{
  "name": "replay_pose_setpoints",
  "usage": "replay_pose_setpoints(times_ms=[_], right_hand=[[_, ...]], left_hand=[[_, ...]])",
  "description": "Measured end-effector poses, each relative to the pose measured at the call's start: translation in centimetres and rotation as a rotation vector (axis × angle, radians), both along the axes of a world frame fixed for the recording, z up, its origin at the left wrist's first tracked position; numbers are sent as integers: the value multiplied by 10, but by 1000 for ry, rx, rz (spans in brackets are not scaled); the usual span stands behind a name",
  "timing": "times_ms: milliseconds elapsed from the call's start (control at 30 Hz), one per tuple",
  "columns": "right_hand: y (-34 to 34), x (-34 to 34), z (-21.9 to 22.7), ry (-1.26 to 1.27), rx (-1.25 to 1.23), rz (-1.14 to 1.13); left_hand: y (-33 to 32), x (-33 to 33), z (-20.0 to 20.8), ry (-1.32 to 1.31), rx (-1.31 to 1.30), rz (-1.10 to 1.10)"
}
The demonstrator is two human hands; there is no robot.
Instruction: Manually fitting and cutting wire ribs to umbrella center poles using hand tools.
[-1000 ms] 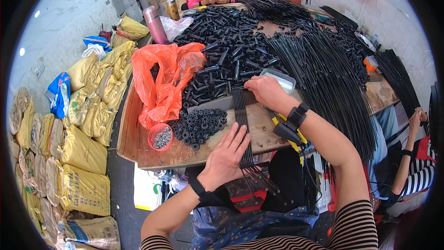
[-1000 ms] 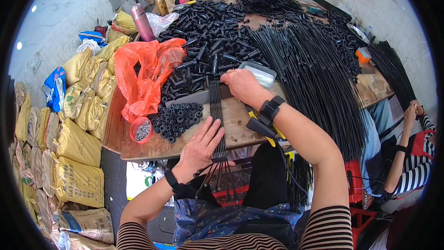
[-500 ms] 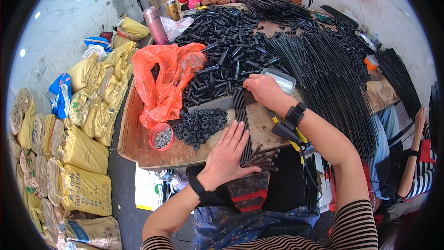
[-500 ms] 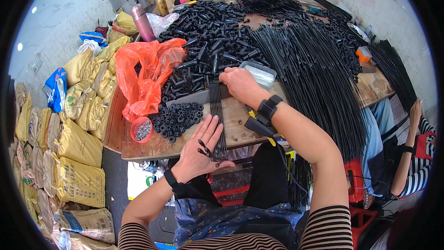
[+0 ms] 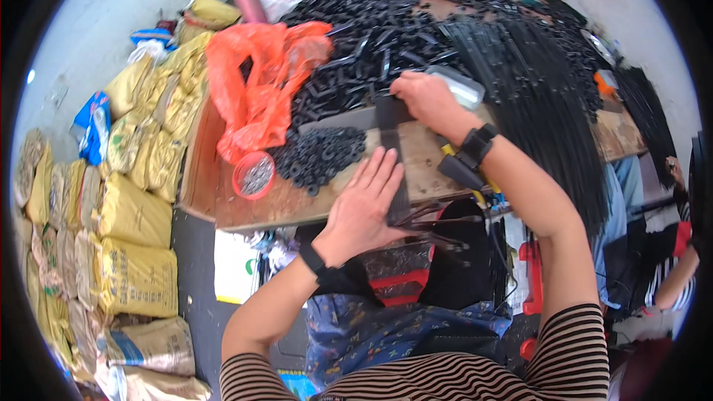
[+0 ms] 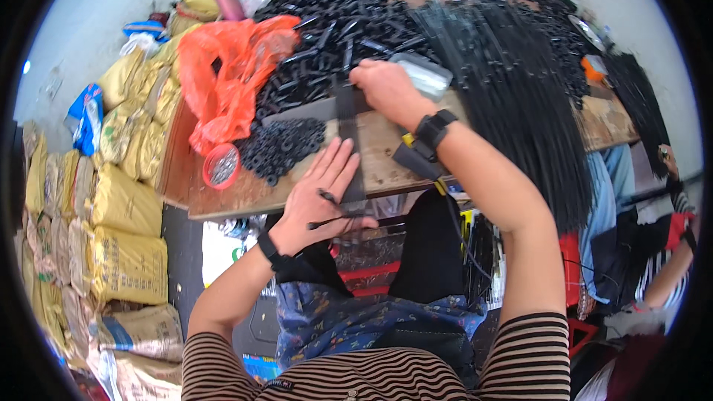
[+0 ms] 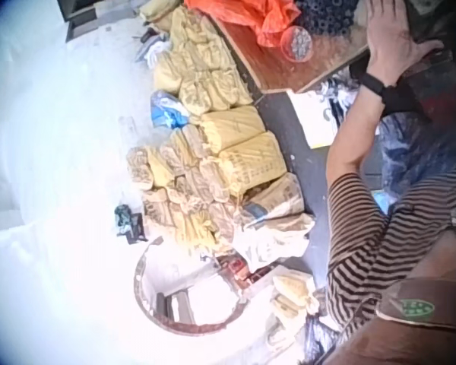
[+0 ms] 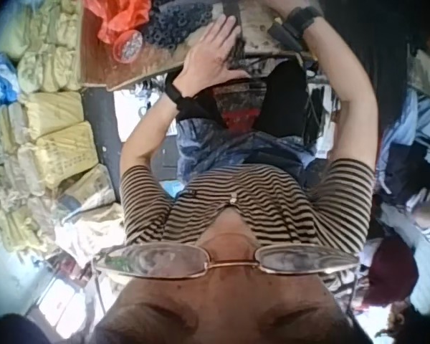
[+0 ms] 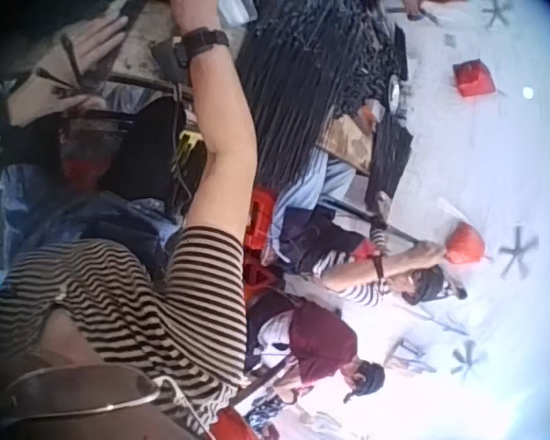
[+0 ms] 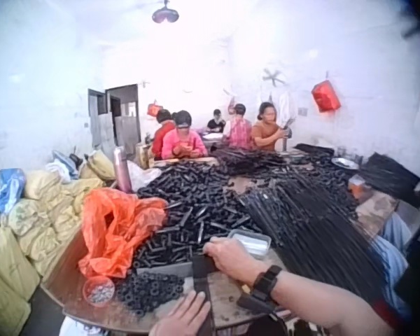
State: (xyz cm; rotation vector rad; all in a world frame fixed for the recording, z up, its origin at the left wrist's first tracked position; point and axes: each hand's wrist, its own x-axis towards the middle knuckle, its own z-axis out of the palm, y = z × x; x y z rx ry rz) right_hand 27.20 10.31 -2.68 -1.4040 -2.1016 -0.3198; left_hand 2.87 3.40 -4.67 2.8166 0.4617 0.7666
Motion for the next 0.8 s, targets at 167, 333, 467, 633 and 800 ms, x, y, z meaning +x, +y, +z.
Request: replay_pose_setpoints(times_ms=[167,333,467,633,800], right_hand=[[3,3,0,12,-13,-14],[-6,6,9,67,-121,-51],[3,-5,-6,109,-27,67],[-2,-6,-4,101,-25,51],[-2,1,1,38,-46,-26]], left_hand=[[1,-3,-6,5,9,48],[-1,1,-7,-10,44,8],[-3,-9,-5,28,48,34],[-3,-2,-5,27,53,39],[-1,3,0,26,26,10]])
